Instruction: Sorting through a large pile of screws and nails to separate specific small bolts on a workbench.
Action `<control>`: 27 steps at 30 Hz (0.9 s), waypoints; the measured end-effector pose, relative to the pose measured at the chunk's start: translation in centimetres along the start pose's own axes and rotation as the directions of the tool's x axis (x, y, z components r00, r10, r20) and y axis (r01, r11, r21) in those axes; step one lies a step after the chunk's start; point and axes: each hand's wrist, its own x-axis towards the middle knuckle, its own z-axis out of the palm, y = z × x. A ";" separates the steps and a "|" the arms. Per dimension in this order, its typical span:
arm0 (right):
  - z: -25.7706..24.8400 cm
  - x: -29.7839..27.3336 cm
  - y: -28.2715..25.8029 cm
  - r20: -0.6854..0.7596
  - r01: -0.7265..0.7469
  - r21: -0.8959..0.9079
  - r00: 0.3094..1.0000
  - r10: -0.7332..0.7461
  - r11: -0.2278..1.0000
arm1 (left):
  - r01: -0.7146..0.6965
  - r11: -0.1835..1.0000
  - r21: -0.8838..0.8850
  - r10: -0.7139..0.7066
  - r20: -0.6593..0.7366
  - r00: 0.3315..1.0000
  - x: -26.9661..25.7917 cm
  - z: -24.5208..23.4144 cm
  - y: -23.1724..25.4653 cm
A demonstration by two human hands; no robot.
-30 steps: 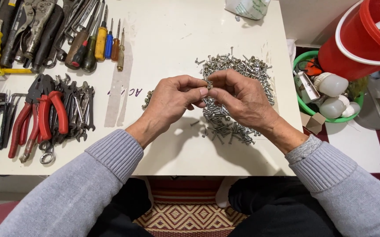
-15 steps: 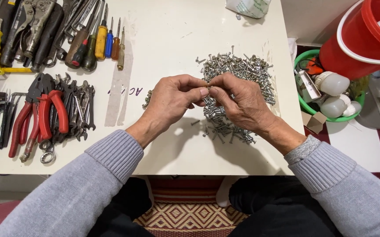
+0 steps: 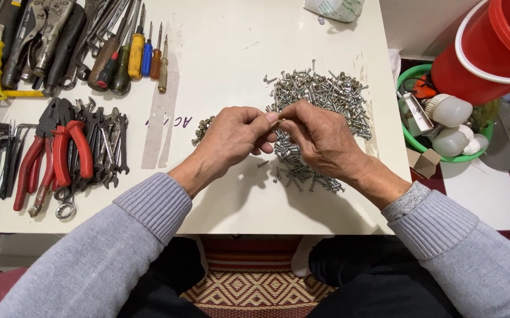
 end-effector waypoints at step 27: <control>-5.4 -2.2 8.9 -0.073 -0.562 -0.336 0.816 0.574 0.756 | 0.149 0.659 0.737 0.139 -0.314 0.939 1.5 -7.1 -3.8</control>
